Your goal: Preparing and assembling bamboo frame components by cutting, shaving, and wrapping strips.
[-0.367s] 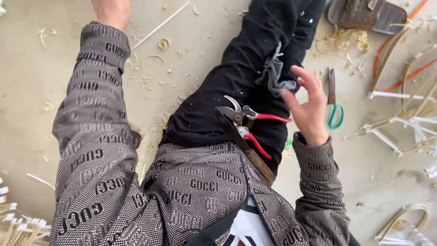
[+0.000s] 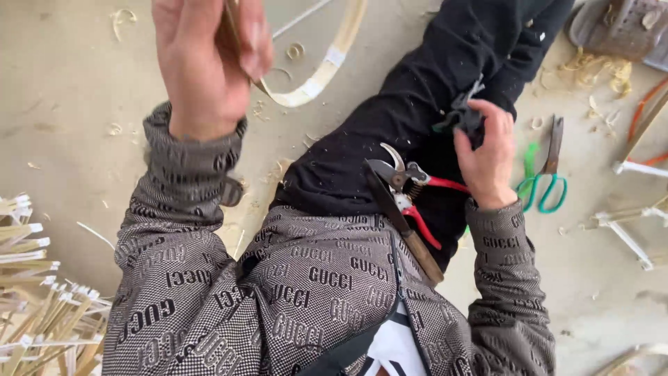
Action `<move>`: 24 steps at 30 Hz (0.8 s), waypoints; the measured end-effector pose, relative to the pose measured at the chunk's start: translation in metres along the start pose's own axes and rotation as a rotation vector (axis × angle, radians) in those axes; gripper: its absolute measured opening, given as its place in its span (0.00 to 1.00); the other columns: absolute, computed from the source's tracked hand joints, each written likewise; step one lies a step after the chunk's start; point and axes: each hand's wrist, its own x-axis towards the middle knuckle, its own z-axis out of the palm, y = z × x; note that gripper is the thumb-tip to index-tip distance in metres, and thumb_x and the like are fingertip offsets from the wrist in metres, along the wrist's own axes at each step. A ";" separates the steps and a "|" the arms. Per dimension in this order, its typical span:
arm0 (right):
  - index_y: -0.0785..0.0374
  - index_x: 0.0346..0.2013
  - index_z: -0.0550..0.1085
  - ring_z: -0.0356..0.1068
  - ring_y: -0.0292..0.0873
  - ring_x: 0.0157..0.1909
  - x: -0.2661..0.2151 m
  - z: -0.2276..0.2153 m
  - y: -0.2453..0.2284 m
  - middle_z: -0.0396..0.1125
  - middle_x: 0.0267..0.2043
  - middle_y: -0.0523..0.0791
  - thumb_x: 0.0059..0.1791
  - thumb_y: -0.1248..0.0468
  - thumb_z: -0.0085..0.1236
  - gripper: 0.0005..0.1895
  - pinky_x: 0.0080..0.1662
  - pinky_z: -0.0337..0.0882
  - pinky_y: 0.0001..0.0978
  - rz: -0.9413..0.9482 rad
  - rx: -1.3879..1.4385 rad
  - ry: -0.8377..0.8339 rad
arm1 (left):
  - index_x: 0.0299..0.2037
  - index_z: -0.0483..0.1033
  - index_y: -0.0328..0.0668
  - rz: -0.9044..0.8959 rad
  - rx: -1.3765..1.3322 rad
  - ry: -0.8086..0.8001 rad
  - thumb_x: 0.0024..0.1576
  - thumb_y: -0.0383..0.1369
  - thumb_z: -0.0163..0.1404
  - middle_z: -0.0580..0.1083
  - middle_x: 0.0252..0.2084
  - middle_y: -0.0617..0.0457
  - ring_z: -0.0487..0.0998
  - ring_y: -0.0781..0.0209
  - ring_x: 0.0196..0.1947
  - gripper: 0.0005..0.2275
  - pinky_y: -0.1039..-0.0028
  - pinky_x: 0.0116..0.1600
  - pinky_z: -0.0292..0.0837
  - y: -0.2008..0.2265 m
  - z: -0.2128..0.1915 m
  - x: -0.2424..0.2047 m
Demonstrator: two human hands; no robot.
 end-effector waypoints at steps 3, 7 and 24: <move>0.62 0.63 0.69 0.70 0.47 0.54 -0.014 -0.010 0.001 0.69 0.55 0.48 0.53 0.74 0.63 0.24 0.57 0.72 0.36 0.187 0.174 0.052 | 0.43 0.73 0.38 -0.008 -0.012 -0.110 0.72 0.38 0.43 0.71 0.25 0.51 0.67 0.64 0.15 0.12 0.73 0.24 0.61 -0.006 0.041 -0.013; 0.68 0.69 0.64 0.69 0.35 0.54 -0.020 -0.033 -0.013 0.67 0.57 0.45 0.62 0.76 0.53 0.20 0.63 0.72 0.25 0.330 1.002 0.188 | 0.48 0.76 0.35 -0.035 0.009 -0.258 0.72 0.42 0.45 0.72 0.24 0.52 0.65 0.69 0.14 0.15 0.78 0.21 0.60 -0.017 0.085 -0.027; 0.70 0.64 0.67 0.72 0.36 0.52 -0.015 0.020 -0.032 0.71 0.53 0.44 0.56 0.66 0.60 0.23 0.55 0.75 0.31 0.411 1.173 0.209 | 0.73 0.56 0.35 -0.262 0.441 -0.587 0.75 0.34 0.41 0.72 0.51 0.49 0.72 0.68 0.44 0.19 0.83 0.49 0.71 -0.104 0.119 -0.031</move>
